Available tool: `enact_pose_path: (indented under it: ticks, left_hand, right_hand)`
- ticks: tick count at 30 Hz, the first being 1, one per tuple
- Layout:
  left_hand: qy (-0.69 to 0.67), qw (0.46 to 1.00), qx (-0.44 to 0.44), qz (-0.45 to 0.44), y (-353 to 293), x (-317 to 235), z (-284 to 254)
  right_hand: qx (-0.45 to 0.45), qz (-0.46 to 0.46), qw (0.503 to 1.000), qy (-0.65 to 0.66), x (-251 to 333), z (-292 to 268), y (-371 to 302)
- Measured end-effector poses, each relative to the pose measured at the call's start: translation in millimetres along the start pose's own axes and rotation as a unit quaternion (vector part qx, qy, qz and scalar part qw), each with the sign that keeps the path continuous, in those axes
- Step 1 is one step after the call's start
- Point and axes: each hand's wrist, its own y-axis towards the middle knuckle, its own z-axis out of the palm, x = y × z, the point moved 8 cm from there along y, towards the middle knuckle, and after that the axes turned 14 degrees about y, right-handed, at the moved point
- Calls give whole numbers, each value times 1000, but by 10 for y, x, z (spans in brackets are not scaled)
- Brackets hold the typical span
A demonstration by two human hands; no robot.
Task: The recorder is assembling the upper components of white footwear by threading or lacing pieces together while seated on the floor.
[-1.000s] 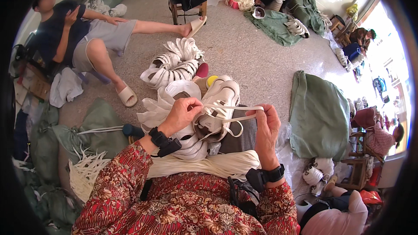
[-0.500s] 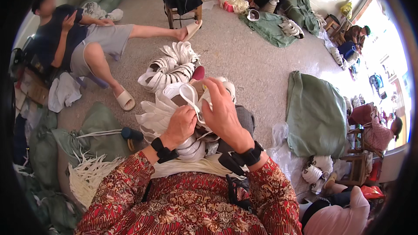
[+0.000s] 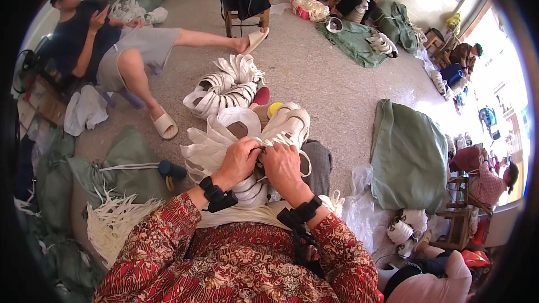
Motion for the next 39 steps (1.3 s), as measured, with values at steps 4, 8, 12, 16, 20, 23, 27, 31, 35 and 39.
enact_pose_path:
  ticks: [4, 8, 12, 16, 20, 23, 27, 31, 35, 39]
  left_hand:
    - [-12, 1000, -7, 4, 12, -51, -5]
    - [30, 999, -22, 31, -56, -31, -82]
    - [45, 998, -36, 33, -74, -38, -107]
    - [33, 999, 0, 13, -4, -63, -104]
    - [-14, 999, 23, -41, 140, 37, -63]
    - [-27, 999, -19, 1, 230, 3, -63]
    - [-83, 994, 7, -77, 210, 148, -4]
    - [-64, 997, 0, -44, 156, 59, -25]
    - [-88, 994, 22, -62, 152, 80, -30]
    - [-99, 989, 51, -97, 160, 153, 13]
  right_hand:
    - [-41, -4, 999, 26, -66, -68, -31]
    - [33, -40, 999, -2, 26, -437, -267]
    - [161, 84, 981, 71, -317, -921, -860]
    - [140, 204, 962, 114, -782, -1169, -1380]
    - [120, 201, 963, 135, -762, -1046, -1369]
    - [25, 179, 973, 142, -537, -1078, -1020]
    - [-47, 37, 988, 140, -237, -991, -705]
    - [-21, -33, 996, 86, -111, -728, -494]
    - [19, -7, 998, 67, -157, -516, -441]
    - [5, -9, 997, 74, -156, -455, -345]
